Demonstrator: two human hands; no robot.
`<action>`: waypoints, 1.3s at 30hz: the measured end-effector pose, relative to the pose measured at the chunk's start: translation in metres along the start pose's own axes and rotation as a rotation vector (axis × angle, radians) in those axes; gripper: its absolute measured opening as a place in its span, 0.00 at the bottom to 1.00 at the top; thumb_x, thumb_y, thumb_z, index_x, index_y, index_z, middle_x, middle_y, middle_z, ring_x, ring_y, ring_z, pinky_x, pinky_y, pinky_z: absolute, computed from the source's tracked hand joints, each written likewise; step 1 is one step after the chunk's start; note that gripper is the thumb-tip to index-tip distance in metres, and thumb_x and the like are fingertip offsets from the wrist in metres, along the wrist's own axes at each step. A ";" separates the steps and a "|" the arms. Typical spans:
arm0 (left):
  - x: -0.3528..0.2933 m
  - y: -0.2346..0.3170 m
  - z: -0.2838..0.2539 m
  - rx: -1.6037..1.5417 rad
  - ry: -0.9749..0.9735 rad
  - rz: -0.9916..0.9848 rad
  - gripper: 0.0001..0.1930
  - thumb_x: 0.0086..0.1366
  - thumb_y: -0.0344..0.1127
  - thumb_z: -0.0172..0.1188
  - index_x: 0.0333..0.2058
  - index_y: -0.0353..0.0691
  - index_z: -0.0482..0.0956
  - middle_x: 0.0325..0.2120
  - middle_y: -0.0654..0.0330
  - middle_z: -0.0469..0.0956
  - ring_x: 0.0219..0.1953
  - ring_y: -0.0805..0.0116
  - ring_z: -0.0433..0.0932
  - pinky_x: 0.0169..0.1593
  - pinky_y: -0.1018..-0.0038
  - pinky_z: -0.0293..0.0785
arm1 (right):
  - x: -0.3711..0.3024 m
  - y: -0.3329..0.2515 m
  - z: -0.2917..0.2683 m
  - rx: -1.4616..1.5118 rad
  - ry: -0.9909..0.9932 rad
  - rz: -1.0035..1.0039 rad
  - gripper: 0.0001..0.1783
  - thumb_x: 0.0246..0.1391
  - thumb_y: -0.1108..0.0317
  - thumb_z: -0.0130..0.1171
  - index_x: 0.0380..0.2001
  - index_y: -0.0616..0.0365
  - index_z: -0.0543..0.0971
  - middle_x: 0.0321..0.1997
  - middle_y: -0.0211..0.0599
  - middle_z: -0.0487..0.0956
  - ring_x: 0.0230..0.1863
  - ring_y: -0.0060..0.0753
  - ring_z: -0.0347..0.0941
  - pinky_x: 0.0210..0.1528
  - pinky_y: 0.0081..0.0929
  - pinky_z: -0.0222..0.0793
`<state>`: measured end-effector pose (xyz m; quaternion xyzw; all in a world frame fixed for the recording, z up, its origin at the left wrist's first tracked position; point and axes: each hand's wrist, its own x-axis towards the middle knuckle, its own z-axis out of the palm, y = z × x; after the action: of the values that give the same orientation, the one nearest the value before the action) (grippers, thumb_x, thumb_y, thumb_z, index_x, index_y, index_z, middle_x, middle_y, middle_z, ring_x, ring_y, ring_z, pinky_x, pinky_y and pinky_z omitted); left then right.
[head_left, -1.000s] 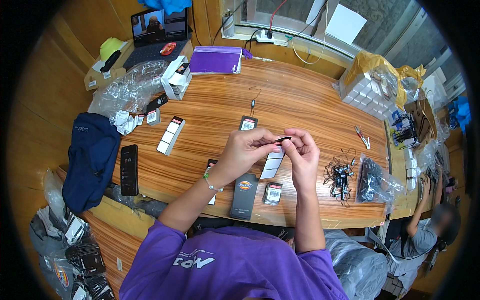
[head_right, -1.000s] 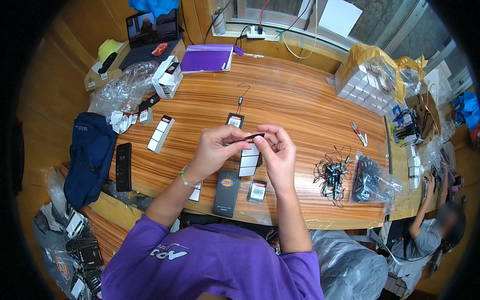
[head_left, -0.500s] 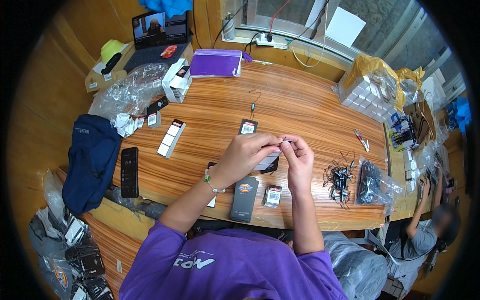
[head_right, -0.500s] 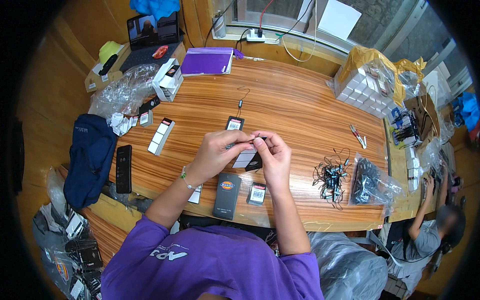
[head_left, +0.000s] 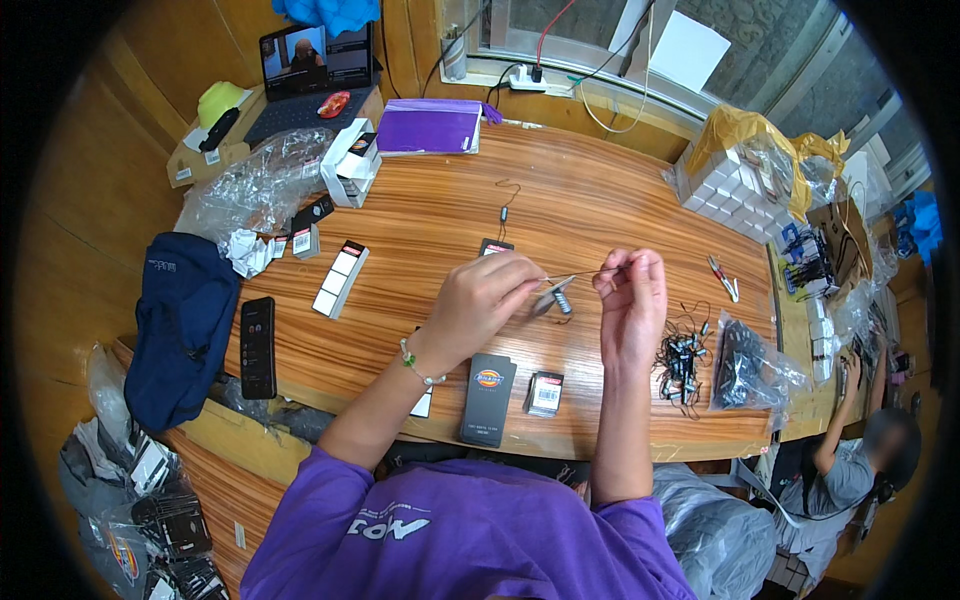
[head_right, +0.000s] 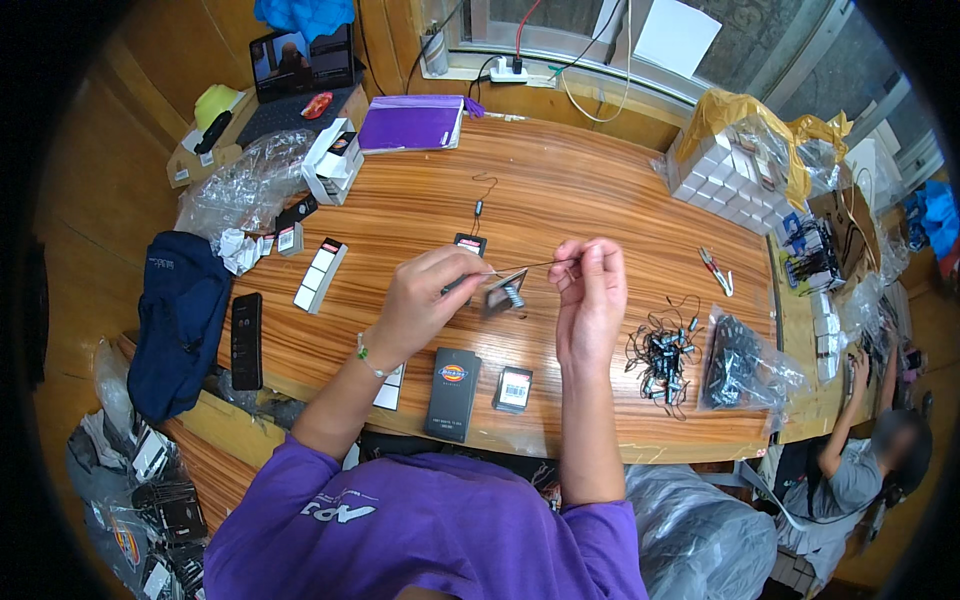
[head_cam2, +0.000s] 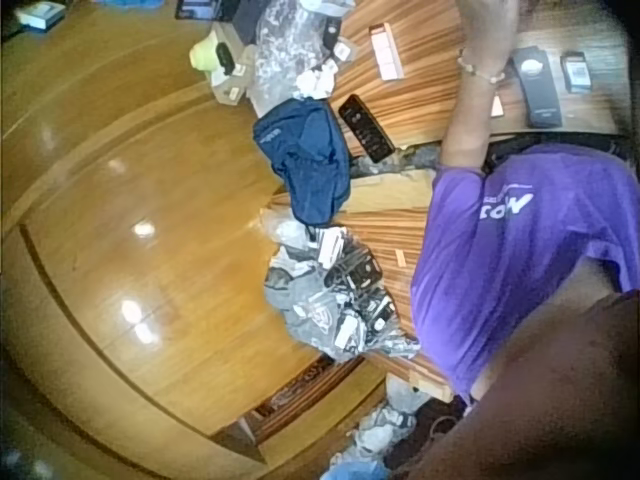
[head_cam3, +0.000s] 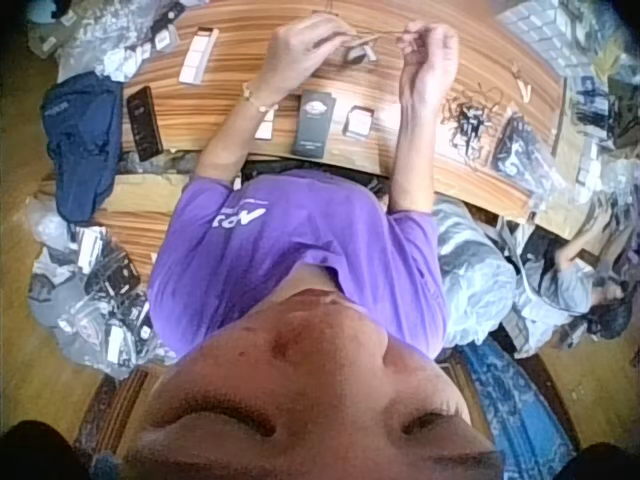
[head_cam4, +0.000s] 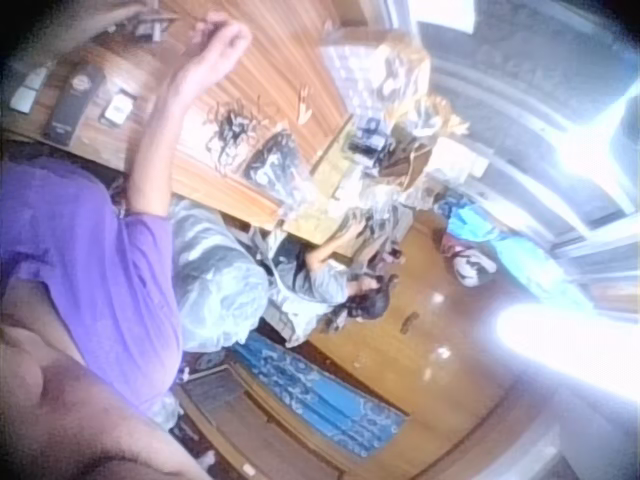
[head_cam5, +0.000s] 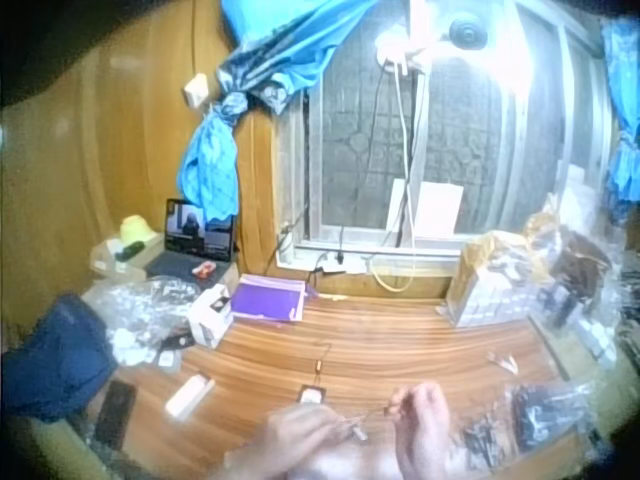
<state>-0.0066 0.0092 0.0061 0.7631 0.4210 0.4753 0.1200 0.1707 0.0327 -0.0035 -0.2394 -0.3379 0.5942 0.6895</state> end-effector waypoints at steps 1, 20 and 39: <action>0.000 0.000 0.000 0.031 0.009 -0.012 0.04 0.51 0.25 0.61 0.28 0.36 0.77 0.28 0.56 0.78 0.32 0.64 0.78 0.34 0.73 0.74 | 0.003 -0.002 -0.001 -0.030 -0.002 -0.025 0.06 0.61 0.64 0.44 0.32 0.54 0.66 0.28 0.36 0.73 0.27 0.23 0.67 0.32 0.19 0.68; -0.004 -0.003 0.016 -0.489 -0.056 -0.373 0.13 0.52 0.21 0.60 0.38 0.34 0.72 0.33 0.62 0.73 0.35 0.75 0.76 0.39 0.80 0.75 | 0.004 -0.005 0.013 0.244 -0.220 0.146 0.07 0.59 0.63 0.47 0.33 0.54 0.67 0.24 0.38 0.72 0.24 0.27 0.67 0.32 0.25 0.66; -0.001 -0.003 0.003 -0.073 -0.032 -0.073 0.07 0.57 0.23 0.54 0.36 0.34 0.71 0.33 0.55 0.77 0.35 0.61 0.78 0.38 0.72 0.74 | -0.002 -0.022 0.009 -0.017 -0.192 0.027 0.06 0.54 0.72 0.54 0.34 0.60 0.71 0.22 0.33 0.71 0.23 0.22 0.66 0.28 0.18 0.61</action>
<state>-0.0056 0.0109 0.0020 0.7499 0.4287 0.4736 0.1718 0.1779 0.0264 0.0180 -0.1918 -0.4042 0.6207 0.6439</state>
